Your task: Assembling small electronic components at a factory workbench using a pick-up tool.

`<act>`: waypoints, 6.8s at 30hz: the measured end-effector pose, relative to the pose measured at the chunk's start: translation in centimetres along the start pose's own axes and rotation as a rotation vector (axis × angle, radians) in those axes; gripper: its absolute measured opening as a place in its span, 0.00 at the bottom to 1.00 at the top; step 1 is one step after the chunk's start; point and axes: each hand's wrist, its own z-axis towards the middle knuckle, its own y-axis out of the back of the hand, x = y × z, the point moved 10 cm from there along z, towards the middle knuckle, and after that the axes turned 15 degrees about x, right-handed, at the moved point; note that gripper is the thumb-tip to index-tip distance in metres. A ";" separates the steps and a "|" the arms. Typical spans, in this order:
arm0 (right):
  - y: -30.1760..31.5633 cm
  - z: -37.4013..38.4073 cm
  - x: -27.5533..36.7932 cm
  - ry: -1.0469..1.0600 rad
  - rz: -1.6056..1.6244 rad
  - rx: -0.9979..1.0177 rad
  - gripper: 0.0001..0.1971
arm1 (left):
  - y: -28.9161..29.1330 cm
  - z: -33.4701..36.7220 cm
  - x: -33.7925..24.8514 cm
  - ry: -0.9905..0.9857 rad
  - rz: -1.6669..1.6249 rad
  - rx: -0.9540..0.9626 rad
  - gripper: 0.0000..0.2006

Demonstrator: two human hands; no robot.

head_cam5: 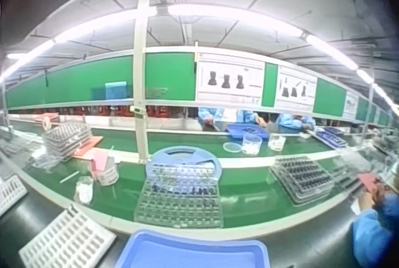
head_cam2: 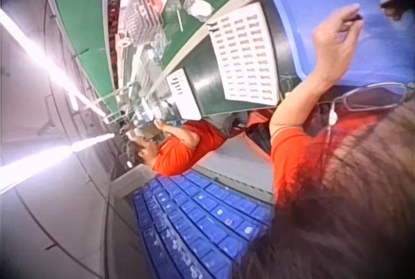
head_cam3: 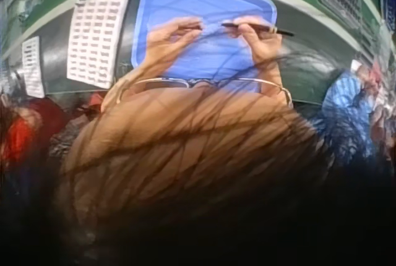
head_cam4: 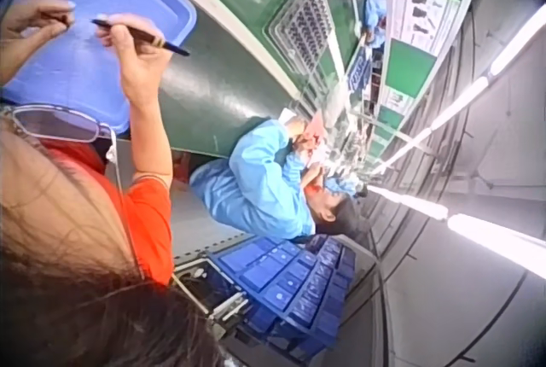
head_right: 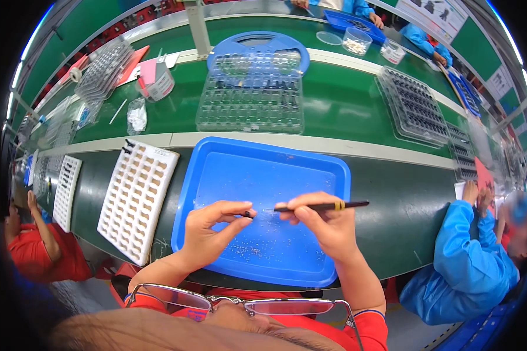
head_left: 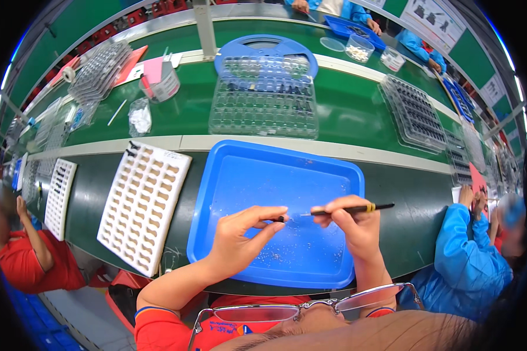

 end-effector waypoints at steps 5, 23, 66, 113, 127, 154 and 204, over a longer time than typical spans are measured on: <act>-1.5 -0.1 -0.6 0.065 0.167 0.063 0.09 | -0.4 -0.3 -0.3 -0.061 0.116 -0.010 0.22; -2.1 -0.5 -2.4 -0.028 0.233 0.146 0.08 | -0.8 -0.5 -1.7 -0.183 0.319 -0.039 0.22; 4.9 0.0 -4.5 -0.353 -0.589 -0.106 0.07 | -0.6 -0.4 -1.2 -0.148 0.269 -0.034 0.19; 5.9 0.0 -3.7 -0.298 -0.689 -0.168 0.08 | -0.9 -0.2 -1.0 -0.171 0.230 0.003 0.16; 6.0 -0.2 -3.6 -0.288 -0.664 -0.188 0.07 | -0.9 -0.4 -0.8 -0.179 0.223 -0.006 0.15; 5.9 0.0 -3.8 -0.265 -0.641 -0.186 0.07 | -0.9 -0.2 -0.8 -0.168 0.213 -0.002 0.15; -2.1 -0.7 -2.1 0.038 0.316 0.157 0.07 | -1.2 -0.3 1.3 -0.044 -0.268 0.051 0.13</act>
